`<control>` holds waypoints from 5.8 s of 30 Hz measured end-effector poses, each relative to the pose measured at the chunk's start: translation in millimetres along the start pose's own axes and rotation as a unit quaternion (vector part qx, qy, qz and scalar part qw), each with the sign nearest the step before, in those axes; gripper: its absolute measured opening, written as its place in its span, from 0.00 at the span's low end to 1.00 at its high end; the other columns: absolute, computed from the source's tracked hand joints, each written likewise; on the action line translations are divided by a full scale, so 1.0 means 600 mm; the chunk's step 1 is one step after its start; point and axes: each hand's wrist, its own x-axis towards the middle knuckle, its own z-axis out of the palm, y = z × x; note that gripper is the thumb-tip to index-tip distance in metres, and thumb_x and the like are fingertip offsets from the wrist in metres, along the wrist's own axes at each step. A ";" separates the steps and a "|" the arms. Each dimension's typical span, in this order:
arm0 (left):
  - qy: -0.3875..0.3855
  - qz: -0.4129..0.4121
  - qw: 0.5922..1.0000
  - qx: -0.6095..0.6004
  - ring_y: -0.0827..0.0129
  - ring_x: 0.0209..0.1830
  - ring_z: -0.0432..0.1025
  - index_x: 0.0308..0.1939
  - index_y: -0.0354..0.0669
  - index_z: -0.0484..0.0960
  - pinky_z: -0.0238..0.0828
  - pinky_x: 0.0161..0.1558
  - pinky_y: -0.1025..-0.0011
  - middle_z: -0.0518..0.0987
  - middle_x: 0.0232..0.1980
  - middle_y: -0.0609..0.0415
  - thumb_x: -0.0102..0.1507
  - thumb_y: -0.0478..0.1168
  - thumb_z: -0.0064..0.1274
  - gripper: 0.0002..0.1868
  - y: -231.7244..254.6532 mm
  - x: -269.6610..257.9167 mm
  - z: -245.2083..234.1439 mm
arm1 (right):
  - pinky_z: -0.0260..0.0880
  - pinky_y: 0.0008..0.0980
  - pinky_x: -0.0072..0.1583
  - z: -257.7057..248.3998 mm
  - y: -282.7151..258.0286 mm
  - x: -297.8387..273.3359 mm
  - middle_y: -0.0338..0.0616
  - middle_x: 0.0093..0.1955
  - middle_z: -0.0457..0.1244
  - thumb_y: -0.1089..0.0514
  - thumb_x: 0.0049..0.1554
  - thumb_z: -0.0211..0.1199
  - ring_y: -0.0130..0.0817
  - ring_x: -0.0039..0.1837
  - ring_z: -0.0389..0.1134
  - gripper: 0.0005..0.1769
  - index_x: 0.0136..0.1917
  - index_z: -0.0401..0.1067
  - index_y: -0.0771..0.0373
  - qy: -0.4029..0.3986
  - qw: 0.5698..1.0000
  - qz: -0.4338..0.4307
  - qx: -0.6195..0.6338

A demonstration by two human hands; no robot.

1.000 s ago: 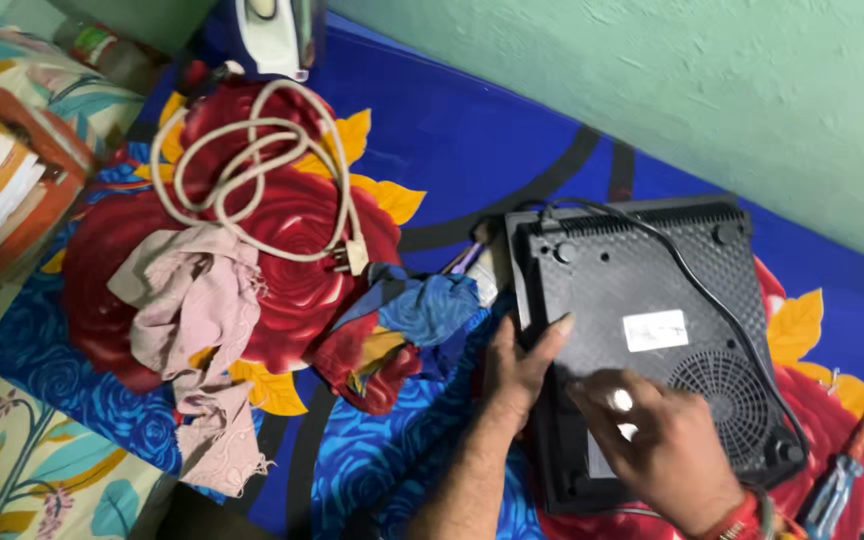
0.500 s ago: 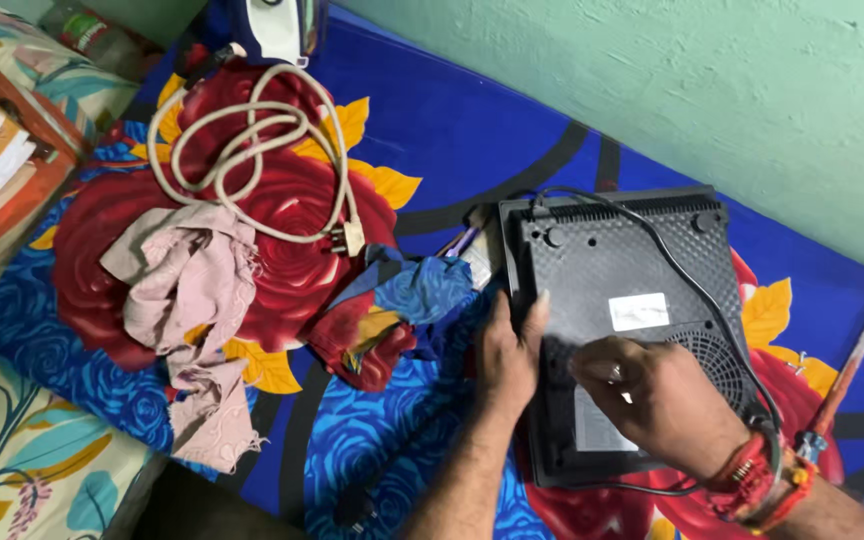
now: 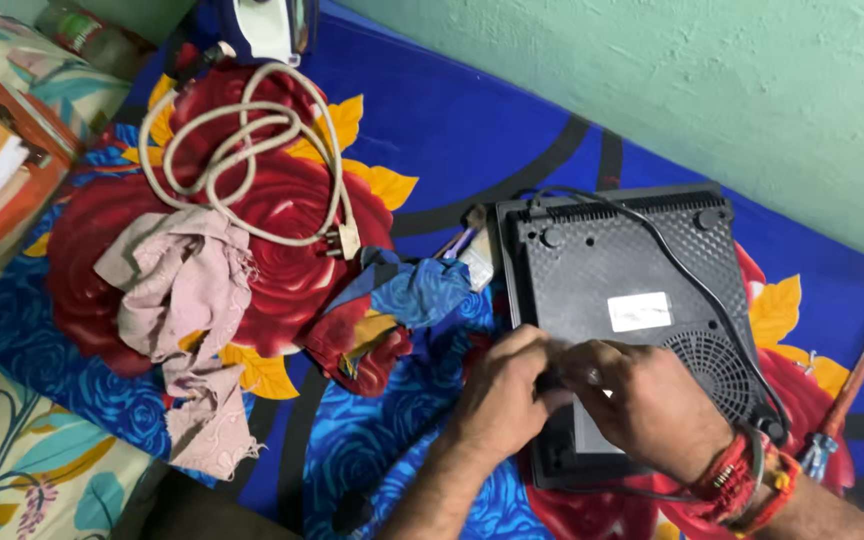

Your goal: The person uses a screwdriver to remove screws from the back panel of a black electronic device placed on a floral-patterned surface. They repeatedly insert and remove screws at multiple locations, repositioning the device as needed.

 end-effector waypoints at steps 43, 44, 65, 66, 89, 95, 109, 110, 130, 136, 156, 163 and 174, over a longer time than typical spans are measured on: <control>-0.253 -0.082 0.964 -0.018 0.71 0.47 0.81 0.51 0.41 0.86 0.77 0.50 0.70 0.88 0.46 0.50 0.53 0.27 0.64 0.22 -0.016 0.083 -0.062 | 0.72 0.45 0.42 -0.093 -0.029 0.029 0.50 0.43 0.70 0.66 0.45 0.61 0.49 0.41 0.73 0.34 0.67 0.72 0.64 -0.094 0.964 -0.191 -0.160; -0.256 -0.069 0.964 -0.026 0.70 0.45 0.82 0.49 0.40 0.85 0.77 0.49 0.69 0.88 0.45 0.50 0.52 0.28 0.65 0.21 -0.016 0.084 -0.059 | 0.73 0.45 0.43 -0.094 -0.029 0.034 0.49 0.43 0.70 0.66 0.44 0.61 0.49 0.41 0.73 0.33 0.65 0.72 0.63 -0.099 0.963 -0.196 -0.154; -0.036 0.016 0.992 0.116 0.48 0.33 0.77 0.26 0.35 0.77 0.70 0.33 0.57 0.79 0.29 0.45 0.51 0.40 0.71 0.17 0.001 0.055 -0.009 | 0.73 0.40 0.40 -0.030 -0.022 -0.005 0.49 0.36 0.71 0.53 0.50 0.73 0.46 0.37 0.73 0.13 0.44 0.79 0.63 0.115 0.991 -0.068 0.002; -0.043 0.004 0.992 0.122 0.48 0.33 0.77 0.26 0.35 0.78 0.70 0.34 0.58 0.80 0.29 0.45 0.50 0.40 0.72 0.17 0.001 0.059 -0.013 | 0.73 0.40 0.41 -0.031 -0.019 0.001 0.48 0.38 0.71 0.54 0.50 0.71 0.46 0.38 0.73 0.11 0.44 0.79 0.62 0.097 0.989 -0.110 -0.002; -0.008 0.028 0.998 0.058 0.53 0.36 0.83 0.36 0.39 0.86 0.77 0.34 0.63 0.85 0.36 0.44 0.57 0.36 0.64 0.06 -0.010 0.042 0.011 | 0.78 0.39 0.45 -0.071 -0.020 0.002 0.48 0.41 0.73 0.48 0.53 0.70 0.45 0.44 0.78 0.19 0.50 0.74 0.62 0.088 0.985 -0.010 0.149; 0.051 0.082 0.995 0.038 0.58 0.31 0.82 0.33 0.40 0.84 0.77 0.32 0.67 0.84 0.32 0.49 0.60 0.31 0.58 0.02 -0.014 0.012 0.027 | 0.71 0.44 0.38 -0.020 -0.047 -0.030 0.47 0.31 0.69 0.42 0.49 0.71 0.49 0.35 0.72 0.21 0.39 0.76 0.63 0.123 0.990 0.032 -0.065; -0.043 0.063 0.996 -0.045 0.63 0.40 0.82 0.45 0.39 0.85 0.78 0.41 0.68 0.85 0.40 0.48 0.58 0.29 0.58 0.11 -0.025 0.016 0.011 | 0.75 0.42 0.41 -0.029 -0.046 -0.034 0.51 0.53 0.71 0.65 0.47 0.61 0.48 0.43 0.74 0.23 0.57 0.73 0.61 0.056 0.992 -0.091 -0.074; -0.028 0.063 0.997 -0.038 0.65 0.38 0.82 0.42 0.40 0.86 0.78 0.39 0.69 0.85 0.38 0.49 0.59 0.30 0.60 0.08 -0.026 0.013 0.011 | 0.74 0.43 0.42 -0.032 -0.048 -0.032 0.51 0.53 0.71 0.65 0.46 0.61 0.50 0.44 0.73 0.24 0.58 0.73 0.62 0.040 0.992 -0.098 -0.073; 0.130 -0.005 0.988 0.078 0.60 0.31 0.83 0.33 0.40 0.84 0.77 0.33 0.69 0.85 0.31 0.49 0.54 0.31 0.64 0.06 -0.030 -0.006 0.060 | 0.70 0.43 0.40 0.018 -0.056 -0.050 0.47 0.37 0.67 0.52 0.54 0.70 0.48 0.38 0.71 0.11 0.44 0.73 0.60 0.235 0.970 0.031 -0.047; 0.072 0.030 0.997 0.012 0.58 0.37 0.84 0.40 0.38 0.84 0.80 0.39 0.66 0.86 0.39 0.47 0.56 0.31 0.61 0.09 -0.021 -0.007 0.047 | 0.73 0.43 0.43 0.007 -0.058 -0.052 0.53 0.49 0.69 0.64 0.50 0.60 0.50 0.42 0.71 0.17 0.54 0.71 0.66 0.176 0.980 -0.041 -0.077; 0.171 -0.070 0.982 0.034 0.61 0.27 0.82 0.29 0.37 0.83 0.76 0.31 0.68 0.85 0.29 0.46 0.52 0.31 0.65 0.05 -0.023 -0.008 0.072 | 0.74 0.39 0.45 0.044 -0.077 -0.044 0.50 0.52 0.69 0.64 0.52 0.67 0.48 0.47 0.73 0.20 0.58 0.73 0.63 0.315 0.949 0.021 -0.005; 0.067 0.040 0.996 0.031 0.54 0.48 0.82 0.49 0.39 0.85 0.79 0.49 0.63 0.86 0.47 0.45 0.60 0.26 0.53 0.15 -0.021 -0.026 0.030 | 0.76 0.40 0.52 0.044 -0.075 -0.054 0.54 0.57 0.69 0.68 0.49 0.62 0.49 0.53 0.74 0.33 0.69 0.70 0.62 0.211 0.975 -0.066 -0.016; 0.159 0.042 0.979 0.119 0.59 0.33 0.81 0.35 0.43 0.85 0.76 0.38 0.64 0.85 0.33 0.51 0.52 0.28 0.59 0.09 -0.042 -0.016 0.061 | 0.76 0.34 0.50 0.032 -0.082 -0.051 0.50 0.52 0.71 0.59 0.53 0.72 0.42 0.52 0.77 0.24 0.60 0.68 0.64 0.271 0.947 0.104 0.138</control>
